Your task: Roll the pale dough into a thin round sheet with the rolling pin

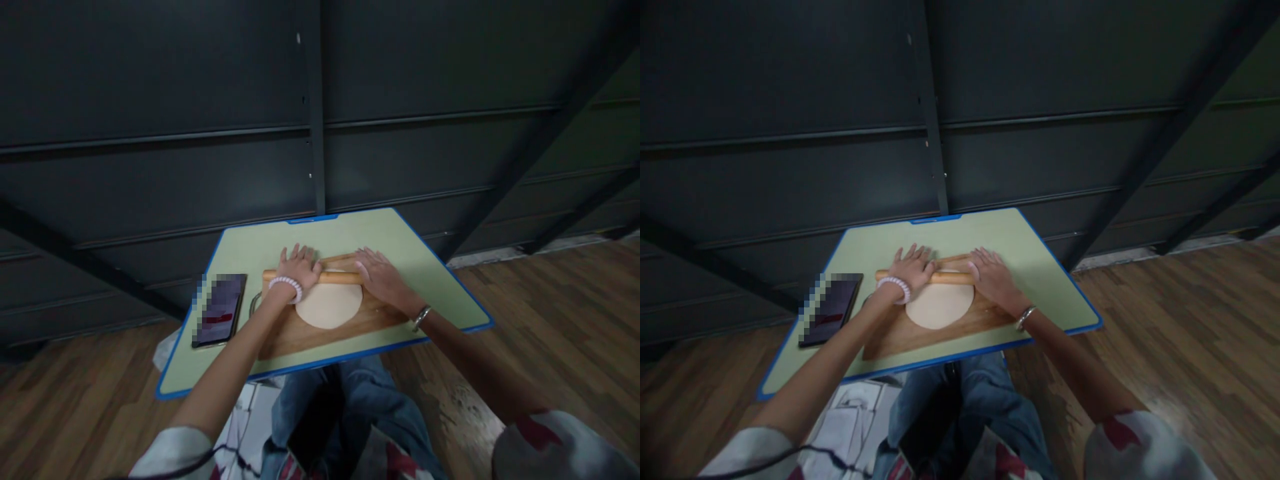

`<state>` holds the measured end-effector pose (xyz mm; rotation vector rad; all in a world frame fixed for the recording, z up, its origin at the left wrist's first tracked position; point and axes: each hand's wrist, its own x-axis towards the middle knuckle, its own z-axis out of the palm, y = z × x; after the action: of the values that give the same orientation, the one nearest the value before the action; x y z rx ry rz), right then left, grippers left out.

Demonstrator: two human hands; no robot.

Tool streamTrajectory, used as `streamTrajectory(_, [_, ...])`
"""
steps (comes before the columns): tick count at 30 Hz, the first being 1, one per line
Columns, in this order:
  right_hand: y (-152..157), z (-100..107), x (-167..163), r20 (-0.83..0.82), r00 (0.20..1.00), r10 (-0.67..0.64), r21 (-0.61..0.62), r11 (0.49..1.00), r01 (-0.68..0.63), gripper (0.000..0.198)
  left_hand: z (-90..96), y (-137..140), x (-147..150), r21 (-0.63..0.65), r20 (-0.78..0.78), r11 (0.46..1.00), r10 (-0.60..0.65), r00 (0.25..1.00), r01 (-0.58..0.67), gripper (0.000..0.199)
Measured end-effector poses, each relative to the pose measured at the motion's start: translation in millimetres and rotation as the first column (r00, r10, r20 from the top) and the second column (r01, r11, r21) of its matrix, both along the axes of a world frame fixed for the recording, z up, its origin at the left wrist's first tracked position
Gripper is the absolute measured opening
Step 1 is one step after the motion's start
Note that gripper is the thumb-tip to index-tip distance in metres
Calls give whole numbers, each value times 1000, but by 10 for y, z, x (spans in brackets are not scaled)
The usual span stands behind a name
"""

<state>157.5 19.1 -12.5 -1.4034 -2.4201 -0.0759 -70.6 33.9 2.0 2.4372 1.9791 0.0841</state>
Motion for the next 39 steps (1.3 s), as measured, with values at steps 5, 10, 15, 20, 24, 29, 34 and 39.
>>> streamTrajectory(5, [-311,-59,-73,-97,993,-70,103,991,80,49,19,-290,-2,19,-7,1000,-24,1000,24,55])
streamTrajectory(10, [-673,-173,-85,-107,990,-89,188,976,108,47,26,-643,-9,129,-14,991,-29,999,30,56])
streamTrajectory(15, [-1020,-164,-91,-89,989,-115,197,972,130,48,22,-955,-20,209,-49,975,-67,997,76,58])
streamTrajectory(20, [-1302,-144,-107,-75,988,-136,169,975,147,49,17,-1175,-68,238,-14,965,-108,994,108,47])
streamTrajectory(24, [-1386,-167,-53,-55,993,-105,194,974,114,49,-18,-1346,-129,241,46,959,-163,986,147,42])
streamTrajectory(29, [-1237,-90,40,-8,1000,-9,180,984,11,46,-92,-1635,-38,283,30,956,-85,996,73,47])
streamTrajectory(34, [-995,-14,35,-31,996,80,164,984,-74,44,-133,-1812,179,297,-23,954,61,998,-52,50])
streamTrajectory(39, [-745,48,-123,5,971,238,124,964,-237,43,-158,-1632,224,300,-32,944,154,988,-137,58])
